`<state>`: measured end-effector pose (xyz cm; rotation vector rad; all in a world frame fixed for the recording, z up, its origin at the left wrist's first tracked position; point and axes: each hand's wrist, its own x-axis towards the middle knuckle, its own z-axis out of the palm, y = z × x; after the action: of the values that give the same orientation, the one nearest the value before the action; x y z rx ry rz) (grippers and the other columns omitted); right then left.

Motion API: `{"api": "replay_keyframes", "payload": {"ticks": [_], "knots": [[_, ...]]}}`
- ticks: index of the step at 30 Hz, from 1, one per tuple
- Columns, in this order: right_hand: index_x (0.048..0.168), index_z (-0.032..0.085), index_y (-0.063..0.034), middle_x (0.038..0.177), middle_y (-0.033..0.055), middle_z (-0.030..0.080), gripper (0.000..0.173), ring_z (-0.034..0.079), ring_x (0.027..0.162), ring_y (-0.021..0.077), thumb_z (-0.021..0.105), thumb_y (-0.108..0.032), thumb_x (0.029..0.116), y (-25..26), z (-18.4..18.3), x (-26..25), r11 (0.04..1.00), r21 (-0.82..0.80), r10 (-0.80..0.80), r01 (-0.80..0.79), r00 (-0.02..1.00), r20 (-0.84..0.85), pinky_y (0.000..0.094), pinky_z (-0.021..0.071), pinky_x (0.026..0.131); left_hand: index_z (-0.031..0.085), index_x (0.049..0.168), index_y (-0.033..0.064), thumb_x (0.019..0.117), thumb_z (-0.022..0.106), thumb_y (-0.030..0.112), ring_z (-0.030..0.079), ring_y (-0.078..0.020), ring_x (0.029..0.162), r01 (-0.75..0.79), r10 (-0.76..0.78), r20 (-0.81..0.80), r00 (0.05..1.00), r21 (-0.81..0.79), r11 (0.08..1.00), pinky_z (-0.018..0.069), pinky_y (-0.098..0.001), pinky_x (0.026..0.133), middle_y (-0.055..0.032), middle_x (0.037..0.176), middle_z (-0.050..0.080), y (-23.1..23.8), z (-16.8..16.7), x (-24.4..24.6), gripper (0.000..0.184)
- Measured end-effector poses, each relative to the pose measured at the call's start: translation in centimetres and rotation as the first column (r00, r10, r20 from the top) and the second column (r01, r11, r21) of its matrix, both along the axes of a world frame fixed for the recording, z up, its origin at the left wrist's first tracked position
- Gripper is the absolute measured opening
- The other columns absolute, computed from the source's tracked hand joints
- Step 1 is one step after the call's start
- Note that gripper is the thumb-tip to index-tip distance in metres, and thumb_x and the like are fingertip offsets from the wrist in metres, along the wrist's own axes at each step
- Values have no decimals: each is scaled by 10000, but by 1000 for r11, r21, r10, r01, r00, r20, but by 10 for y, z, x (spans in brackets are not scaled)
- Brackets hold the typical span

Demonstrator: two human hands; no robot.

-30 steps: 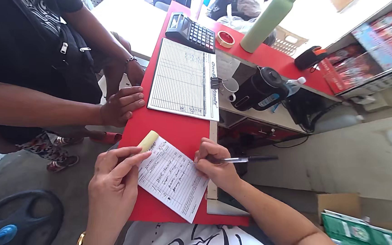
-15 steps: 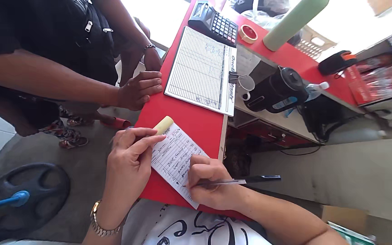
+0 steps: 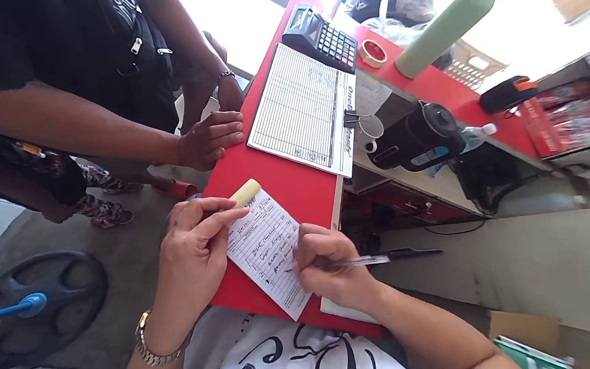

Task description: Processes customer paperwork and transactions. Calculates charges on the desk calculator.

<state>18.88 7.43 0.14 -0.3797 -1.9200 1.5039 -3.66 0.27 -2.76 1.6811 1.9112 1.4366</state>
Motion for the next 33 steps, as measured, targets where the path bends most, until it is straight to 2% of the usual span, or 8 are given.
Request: {"api": "replay_keyframes", "payload": {"ticks": [6, 10, 13, 15, 18, 23, 27, 33], "knots": [[782, 591, -11, 785, 70, 536, 85, 553, 759, 81, 654, 10, 834, -5, 16, 14, 972, 227, -74, 62, 996, 42, 176, 472, 670, 802, 1085, 216, 998, 566, 166, 596, -123, 1160, -24, 24, -45, 999, 8, 1000, 483, -295, 962, 7, 1171, 697, 1, 1, 2, 257], [952, 687, -120, 877, -14, 615, 47, 628, 747, 45, 650, -149, 954, 20, 46, 43, 894, 299, -326, 333, 942, -75, 214, 584, 669, 801, 1097, 149, 1000, 533, 106, 598, -251, 1166, -105, 109, -141, 984, 40, 994, 465, -394, 979, -95, 1170, 707, 2, -1, 8, 288], [1074, 712, -152, 1023, -2, 663, 105, 698, 777, 114, 679, -136, 976, 40, 66, 61, 866, 222, -399, 448, 887, -233, 275, 641, 639, 802, 1097, 148, 1001, 514, 95, 593, -293, 1159, -144, 148, -171, 974, 40, 989, 452, -430, 982, -119, 1166, 705, 2, -2, 9, 308], [1114, 703, -155, 1124, 13, 639, 156, 718, 894, 152, 683, -101, 970, 42, 68, 62, 883, 196, -379, 427, 894, -241, 319, 668, 713, 807, 1066, 144, 994, 505, 80, 586, -318, 1155, -152, 156, -188, 970, 38, 988, 437, -453, 978, -127, 1166, 707, 2, -1, 10, 317], [1073, 717, -118, 1064, 32, 657, 129, 717, 920, 165, 691, -79, 953, 32, 51, 48, 933, 160, -293, 323, 938, -182, 342, 666, 767, 810, 1029, 167, 987, 492, 73, 568, -331, 1186, -177, 176, -223, 959, 15, 984, 430, -457, 988, -116, 1195, 700, 1, -1, 12, 335], [904, 650, 25, 877, 99, 628, 77, 655, 795, 105, 695, 32, 842, 6, 8, 3, 990, 112, -84, 85, 996, -15, 213, 580, 669, 812, 1033, 169, 971, 506, 93, 562, -303, 1198, -150, 148, -170, 974, 0, 989, 426, -445, 999, -108, 1211, 691, 1, -1, 8, 321], [765, 591, 20, 775, 81, 548, 72, 529, 746, 79, 653, 43, 793, 7, -10, -12, 989, 148, 24, -26, 1000, 17, 175, 419, 634, 807, 1090, 214, 980, 630, 321, 548, -244, 1213, -109, 107, -74, 991, -18, 994, 438, -420, 988, -75, 1261, 661, 1, -1, 3, 234], [757, 597, 5, 755, 75, 519, 71, 512, 737, 91, 655, 29, 791, 3, -11, -14, 970, 241, 1, -18, 997, 71, 178, 404, 622, 797, 1111, 254, 954, 663, 424, 523, -233, 1233, -99, 94, -90, 992, -55, 994, 426, -415, 999, -60, 1313, 619, 3, -1, 4, 267]]}}
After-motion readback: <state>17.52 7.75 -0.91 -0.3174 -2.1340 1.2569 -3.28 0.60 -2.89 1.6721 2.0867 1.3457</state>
